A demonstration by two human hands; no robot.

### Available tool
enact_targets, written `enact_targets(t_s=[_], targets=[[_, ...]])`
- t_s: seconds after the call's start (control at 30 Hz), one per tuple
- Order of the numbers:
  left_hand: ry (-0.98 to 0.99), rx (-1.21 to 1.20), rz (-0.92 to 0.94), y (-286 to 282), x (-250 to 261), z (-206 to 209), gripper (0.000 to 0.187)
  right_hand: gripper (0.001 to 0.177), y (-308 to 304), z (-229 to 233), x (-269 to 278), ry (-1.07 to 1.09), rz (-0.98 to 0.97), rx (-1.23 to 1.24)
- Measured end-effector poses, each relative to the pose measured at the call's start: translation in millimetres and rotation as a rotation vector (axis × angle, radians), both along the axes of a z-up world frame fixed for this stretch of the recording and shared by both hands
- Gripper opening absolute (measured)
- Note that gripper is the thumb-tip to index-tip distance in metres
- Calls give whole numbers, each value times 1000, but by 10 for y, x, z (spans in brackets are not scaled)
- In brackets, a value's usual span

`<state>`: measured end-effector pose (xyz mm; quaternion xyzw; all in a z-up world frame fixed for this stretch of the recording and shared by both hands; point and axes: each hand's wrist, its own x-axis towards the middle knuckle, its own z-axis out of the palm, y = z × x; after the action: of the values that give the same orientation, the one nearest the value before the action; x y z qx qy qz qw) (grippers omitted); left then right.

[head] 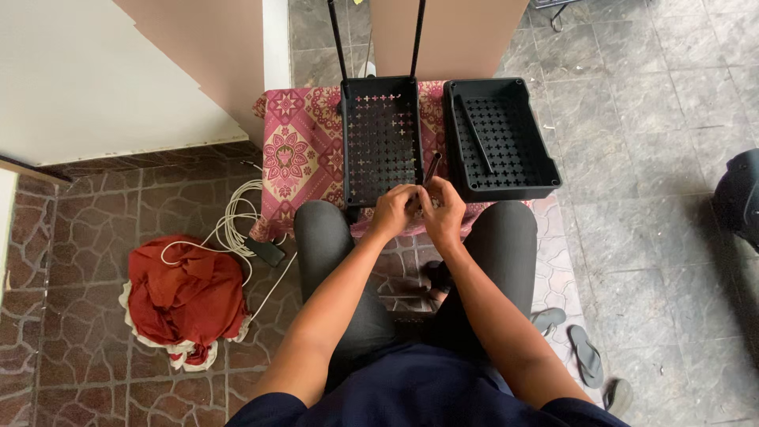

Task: The person sits on the floor and assembles a black plastic tray with legs. They insert the legs into the tray, then attach wheels to the bottom of the legs, and finally place the tray on top of the assembled legs.

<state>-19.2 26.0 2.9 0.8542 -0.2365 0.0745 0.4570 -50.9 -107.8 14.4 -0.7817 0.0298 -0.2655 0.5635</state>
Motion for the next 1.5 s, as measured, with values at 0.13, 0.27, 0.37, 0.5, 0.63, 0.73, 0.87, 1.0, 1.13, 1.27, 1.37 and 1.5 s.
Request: enact_targets(t_s=[0.13, 0.27, 0.37, 0.5, 0.63, 0.73, 0.87, 1.0, 1.13, 1.27, 1.37, 1.5], targets=[[-3, -11, 7, 8, -19, -18, 29, 24, -8, -64, -2, -36, -28, -57], [20, -26, 26, -5, -7, 6, 27, 24, -19, -70, 13, -30, -30, -63], [28, -26, 14, -7, -4, 9, 28, 22, -21, -51, -2, -43, -21, -86], [-4, -27, -5, 10, 5, 2, 27, 20, -13, -14, -12, -72, 20, -89], [-17, -33, 6, 13, 9, -2, 28, 24, 7, -17, 6, -27, -15, -50], [-10, -33, 11, 8, 0, 5, 26, 25, 19, -50, 5, 0, -10, 19], [-13, -27, 6, 7, 0, 23, 27, 21, 13, -74, 4, -2, -19, -9], [-3, -33, -8, 0, 3, 29, 25, 21, 8, -43, -14, 19, -1, -5], [24, -26, -9, 5, -1, 11, 27, 22, 14, -9, -25, -4, 7, -10], [-5, -15, -9, 14, 2, 13, 31, 24, 11, 10, -18, -1, 6, -25], [14, -4, -7, 18, -11, 21, 34, 24, 11, 2, -25, -8, 18, -11], [-32, -15, 12, 10, -3, 38, 29, 24, 11, -23, -9, -17, 19, -13]])
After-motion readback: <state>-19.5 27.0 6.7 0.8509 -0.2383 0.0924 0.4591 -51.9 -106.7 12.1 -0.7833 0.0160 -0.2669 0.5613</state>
